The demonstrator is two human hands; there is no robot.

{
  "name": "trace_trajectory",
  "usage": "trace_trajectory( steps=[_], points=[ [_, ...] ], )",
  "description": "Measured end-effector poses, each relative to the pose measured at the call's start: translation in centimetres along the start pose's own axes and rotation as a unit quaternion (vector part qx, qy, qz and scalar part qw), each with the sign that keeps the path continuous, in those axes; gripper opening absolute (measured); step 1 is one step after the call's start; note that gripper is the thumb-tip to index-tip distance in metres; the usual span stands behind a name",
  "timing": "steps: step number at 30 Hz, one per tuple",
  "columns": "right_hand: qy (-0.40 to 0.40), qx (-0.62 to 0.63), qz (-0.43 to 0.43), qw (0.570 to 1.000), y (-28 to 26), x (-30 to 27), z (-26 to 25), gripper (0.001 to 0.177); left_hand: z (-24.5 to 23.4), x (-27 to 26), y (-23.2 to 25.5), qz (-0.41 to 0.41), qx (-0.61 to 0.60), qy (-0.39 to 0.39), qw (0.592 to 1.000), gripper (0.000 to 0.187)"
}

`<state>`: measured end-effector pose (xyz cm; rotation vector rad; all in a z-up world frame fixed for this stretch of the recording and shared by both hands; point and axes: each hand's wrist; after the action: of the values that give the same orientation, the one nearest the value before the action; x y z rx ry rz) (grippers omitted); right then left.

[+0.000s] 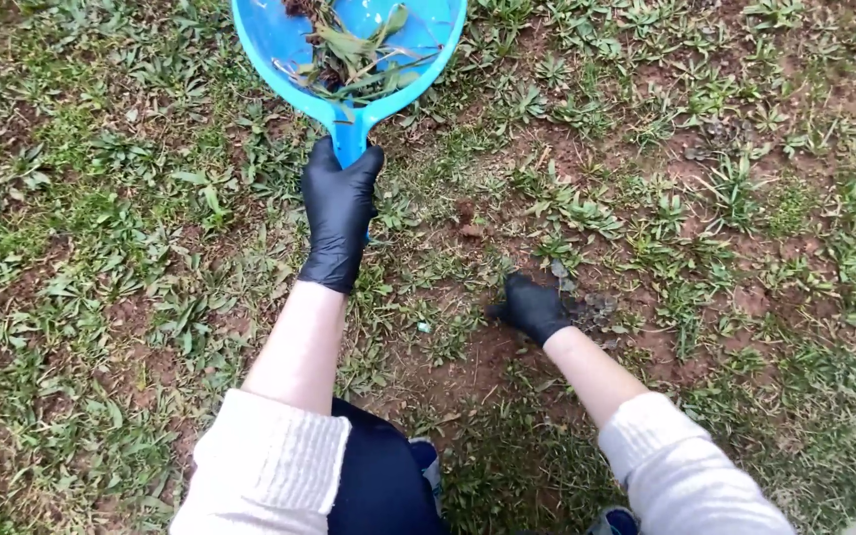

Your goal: The person picks up leaves and yard debris from the grass by hand and places them into a blue dustpan.

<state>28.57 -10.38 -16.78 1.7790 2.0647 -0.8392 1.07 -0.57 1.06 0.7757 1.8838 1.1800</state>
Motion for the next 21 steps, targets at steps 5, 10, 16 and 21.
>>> trace_trajectory(
  steps=[5, 10, 16, 21],
  points=[
    [0.033, -0.099, -0.029, 0.994, 2.7, 1.9, 8.1, 0.052, 0.0, -0.7, 0.8, -0.002, 0.018, 0.006, 1.0, 0.019],
    [0.126, -0.206, -0.272, 0.932, -2.3, -4.0, 0.9, 0.045, 0.3, -0.1, 0.1, -0.005, 0.035, 0.005, 0.999, 0.021],
    [0.152, -0.211, -0.251, 0.932, -0.2, -3.2, 5.8, 0.034, 0.6, -0.7, 0.4, -0.004, 0.04, 0.007, 0.999, 0.021],
    [0.187, -0.255, -0.244, 0.917, 4.1, 1.9, 13.1, 0.02, 0.4, -0.5, 0.8, -0.004, 0.057, 0.009, 0.998, 0.021]
  ],
)
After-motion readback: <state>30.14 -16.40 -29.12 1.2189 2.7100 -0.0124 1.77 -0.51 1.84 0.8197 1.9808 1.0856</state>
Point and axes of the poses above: each hand's wrist, its own x-axis towards the middle knuckle, its own z-axis out of the palm, y = z × x, and after that the axes turned 5 degrees about x, right-handed
